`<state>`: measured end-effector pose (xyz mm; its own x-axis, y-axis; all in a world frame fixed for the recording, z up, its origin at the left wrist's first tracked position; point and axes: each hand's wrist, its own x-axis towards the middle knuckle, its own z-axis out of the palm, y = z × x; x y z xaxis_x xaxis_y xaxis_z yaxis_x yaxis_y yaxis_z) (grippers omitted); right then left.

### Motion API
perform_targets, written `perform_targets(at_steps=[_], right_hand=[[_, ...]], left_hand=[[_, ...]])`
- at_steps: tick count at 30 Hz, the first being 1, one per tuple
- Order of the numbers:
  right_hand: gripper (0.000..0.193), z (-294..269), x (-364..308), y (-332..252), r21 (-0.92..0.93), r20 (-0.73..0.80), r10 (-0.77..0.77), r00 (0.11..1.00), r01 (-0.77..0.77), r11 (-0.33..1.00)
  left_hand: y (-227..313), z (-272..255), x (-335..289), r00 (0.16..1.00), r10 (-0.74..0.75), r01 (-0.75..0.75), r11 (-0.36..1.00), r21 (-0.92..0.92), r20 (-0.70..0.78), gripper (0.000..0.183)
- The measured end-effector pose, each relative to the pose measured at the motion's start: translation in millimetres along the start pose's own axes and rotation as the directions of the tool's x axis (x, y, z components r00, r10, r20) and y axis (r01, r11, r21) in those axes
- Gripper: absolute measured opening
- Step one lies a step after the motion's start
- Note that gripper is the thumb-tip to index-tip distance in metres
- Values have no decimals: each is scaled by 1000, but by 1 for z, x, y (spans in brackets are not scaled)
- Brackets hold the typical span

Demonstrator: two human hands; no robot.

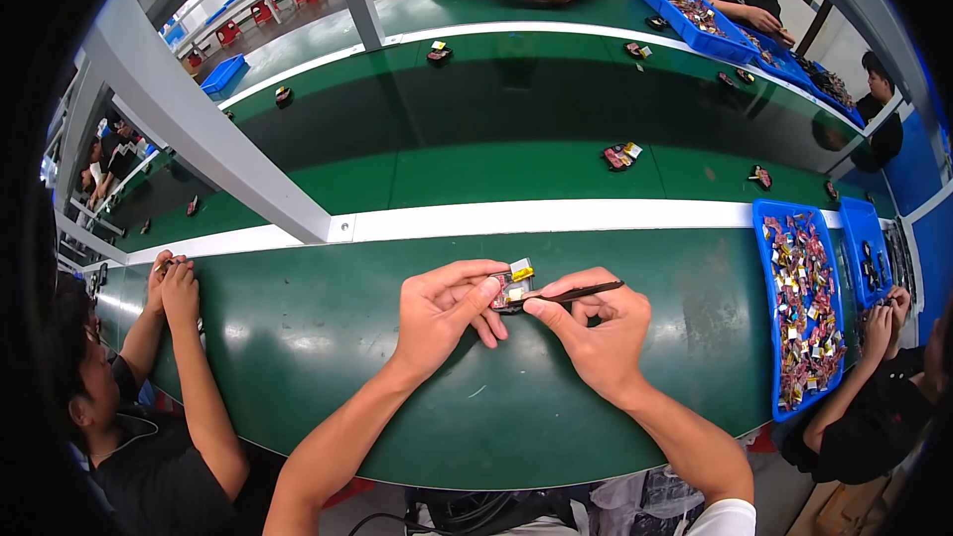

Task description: Manually assemble small electronic components at a factory workstation using tweezers.

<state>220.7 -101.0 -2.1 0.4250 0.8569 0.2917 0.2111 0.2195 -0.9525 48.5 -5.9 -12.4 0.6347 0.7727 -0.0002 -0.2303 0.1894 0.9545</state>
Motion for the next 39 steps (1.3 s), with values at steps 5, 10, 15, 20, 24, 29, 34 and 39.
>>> perform_targets(at_steps=[5, 10, 15, 20, 24, 29, 34, 39], right_hand=[[15, 0, 0, 1, 24, 10, 38, 999, -38, 999], [15, 0, 2, -3, 47, 27, 88, 996, -90, 995], [16, -1, 3, -3, 41, 17, 65, 998, -66, 997], [17, -2, 2, -5, -29, 39, -12, 999, 14, 999], [14, -3, 0, -2, -161, 83, -136, 987, 148, 976], [13, -2, -1, -6, -190, 70, -183, 981, 194, 962], [12, -3, 1, -9, -258, 139, -326, 935, 352, 900], [15, 0, 0, -13, -371, 247, -456, 855, 518, 770]], left_hand=[[-2, -1, 0, 1000, 18, -17, 1000, 6, -7, 25], [-2, 1, -1, 999, 27, -27, 1000, -3, -32, 24], [-2, 0, -1, 999, 10, -9, 1000, 14, -49, 23], [0, 0, -2, 998, 14, -13, 1000, 13, -64, 23], [2, 1, -2, 998, 23, -23, 1000, 1, -65, 23], [0, 0, -2, 999, 19, -18, 1000, 6, -49, 23], [4, 1, -2, 999, -41, 41, 998, 53, -11, 24], [-1, 3, -2, 996, -57, 62, 995, 72, -61, 25]])
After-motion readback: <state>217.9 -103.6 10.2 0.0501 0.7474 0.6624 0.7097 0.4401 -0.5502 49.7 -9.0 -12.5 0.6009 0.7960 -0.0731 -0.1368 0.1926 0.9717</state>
